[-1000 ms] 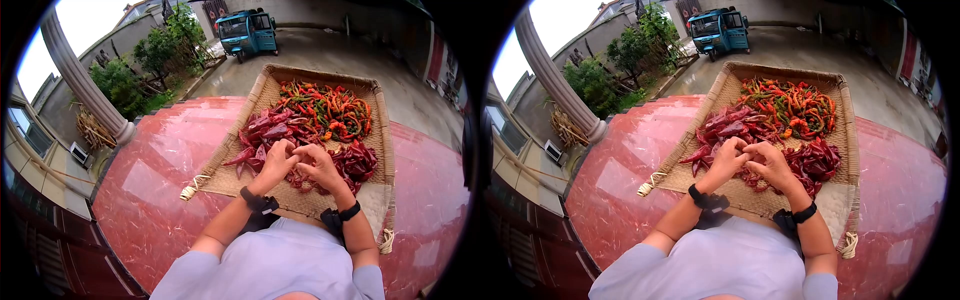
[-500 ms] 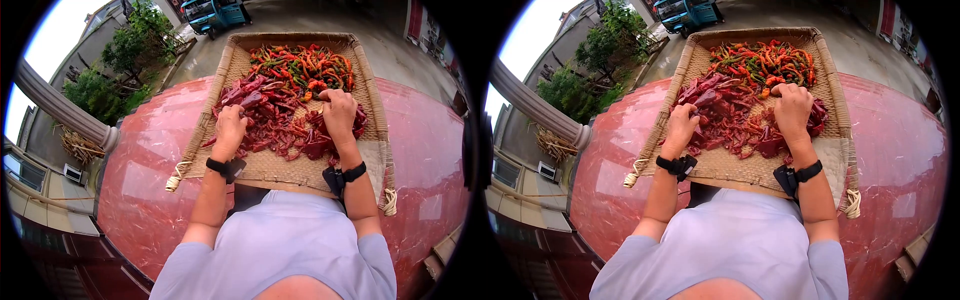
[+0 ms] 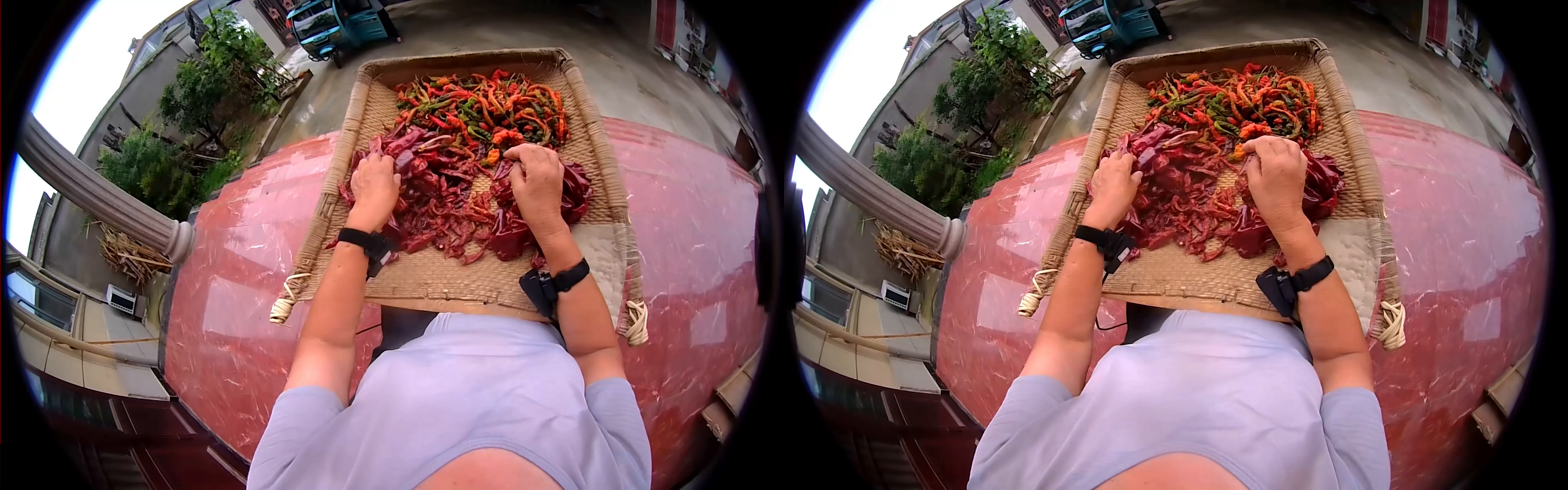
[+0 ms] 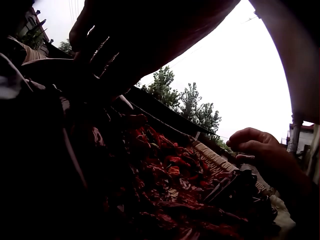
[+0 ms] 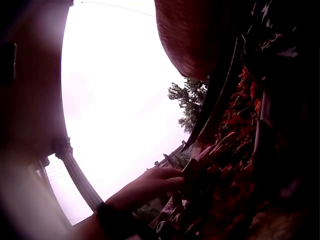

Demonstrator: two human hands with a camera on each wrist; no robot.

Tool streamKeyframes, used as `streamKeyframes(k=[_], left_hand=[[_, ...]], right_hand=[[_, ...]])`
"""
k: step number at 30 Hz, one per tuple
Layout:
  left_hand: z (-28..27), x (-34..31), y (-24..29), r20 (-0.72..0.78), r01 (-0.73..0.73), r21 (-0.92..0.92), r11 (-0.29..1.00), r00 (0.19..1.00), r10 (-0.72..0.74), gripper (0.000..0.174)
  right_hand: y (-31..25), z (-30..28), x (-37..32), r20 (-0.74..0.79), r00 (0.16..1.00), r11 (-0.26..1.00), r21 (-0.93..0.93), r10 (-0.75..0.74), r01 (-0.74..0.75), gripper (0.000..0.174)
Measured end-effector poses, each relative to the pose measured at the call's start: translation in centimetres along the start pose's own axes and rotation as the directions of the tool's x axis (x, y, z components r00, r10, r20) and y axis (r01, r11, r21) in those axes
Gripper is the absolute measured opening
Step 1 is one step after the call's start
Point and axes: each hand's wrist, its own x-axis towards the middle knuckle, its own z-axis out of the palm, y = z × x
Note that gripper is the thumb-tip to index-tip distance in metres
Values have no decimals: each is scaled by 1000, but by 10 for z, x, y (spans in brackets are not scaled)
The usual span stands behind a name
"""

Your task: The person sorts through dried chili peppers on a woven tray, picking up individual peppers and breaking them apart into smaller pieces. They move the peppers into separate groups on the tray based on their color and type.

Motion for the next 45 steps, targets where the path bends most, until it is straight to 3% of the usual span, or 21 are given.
streamKeyframes(k=[3, 4, 7, 9, 11, 12, 13, 15, 16, 19, 22, 25, 29, 33, 35, 37, 39, 42, 43, 45], left_hand=[[-15, -6, 10, -50, 38, -11, 999, 998, -38, 24], [-26, -11, 18, -118, -17, -75, 997, 993, 9, 21], [-38, -24, 45, -87, -88, -416, 905, 995, 57, 18], [-43, -28, 66, 11, -38, -599, 800, 998, 56, 16], [-42, -30, 80, 12, -66, -704, 707, 994, 105, 15], [-38, -30, 82, 14, -60, -724, 687, 995, 102, 15], [-35, -29, 83, 16, -55, -744, 666, 995, 99, 16], [-40, -23, 79, -13, -93, -621, 779, 994, 109, 16], [-42, -19, 75, -24, -109, -552, 827, 993, 115, 17], [-16, 4, 43, -91, -67, -332, 941, 995, 38, 20], [3, 22, 19, -82, 14, -177, 984, 996, -29, 31], [31, 34, 3, -102, 38, -60, 997, 994, -44, 28], [40, 44, -6, -109, 13, 3, 1000, 994, -13, 26], [28, 42, 1, -172, -18, -120, 993, 985, -3, 26], [3, 33, 25, -223, -43, -249, 967, 975, -14, 29], [-24, 20, 55, -106, -50, -462, 885, 994, 1, 29], [-26, 11, 76, 15, -22, -723, 690, 999, 47, 27], [-33, -4, 99, 32, -30, -772, 635, 996, 86, 28], [-29, -7, 101, 67, 5, -833, 554, 994, 92, 29], [-24, -11, 101, 91, 46, -897, 439, 992, 82, 32]], right_hand=[[-5, -2, 1, -10, 1000, 997, 74, 0, 1, 15], [-7, -3, 2, 56, 998, 987, 161, 16, -25, 17], [-26, -11, 4, 138, 988, 896, 444, -73, 4, 24], [-33, -11, 2, 231, 962, 870, 492, -143, 11, 34], [-38, -9, -1, 309, 932, 821, 571, -192, -20, 38], [-39, -5, -3, 461, 884, 673, 678, -75, -297, 34], [-37, -6, -3, 442, 895, 691, 664, -52, -287, 32], [-35, -9, 0, 402, 915, 725, 633, -7, -272, 29], [-32, -9, 2, 286, 958, 803, 563, 29, -193, 25], [-14, -9, 8, 27, 995, 955, 279, 99, -103, 26], [6, -5, 4, -23, 990, 986, -88, 140, -142, 23], [21, 4, -9, 41, 983, 940, -302, 181, -160, 18], [18, 3, -11, 187, 948, 935, -297, 257, -195, 12], [15, 1, -4, 13, 993, 966, -231, 119, -112, 20], [12, 0, -1, 14, 994, 994, -26, 104, -104, 27], [3, -4, 3, 31, 999, 990, 133, 43, -47, 33], [-13, -10, 6, 48, 997, 969, 244, -65, 51, 39], [-16, -6, 5, 109, 967, 958, 200, -229, 205, 40], [-12, -5, 4, 143, 947, 948, 184, -287, 260, 40], [-3, 1, 0, 147, 958, 961, 163, -247, 222, 37]])
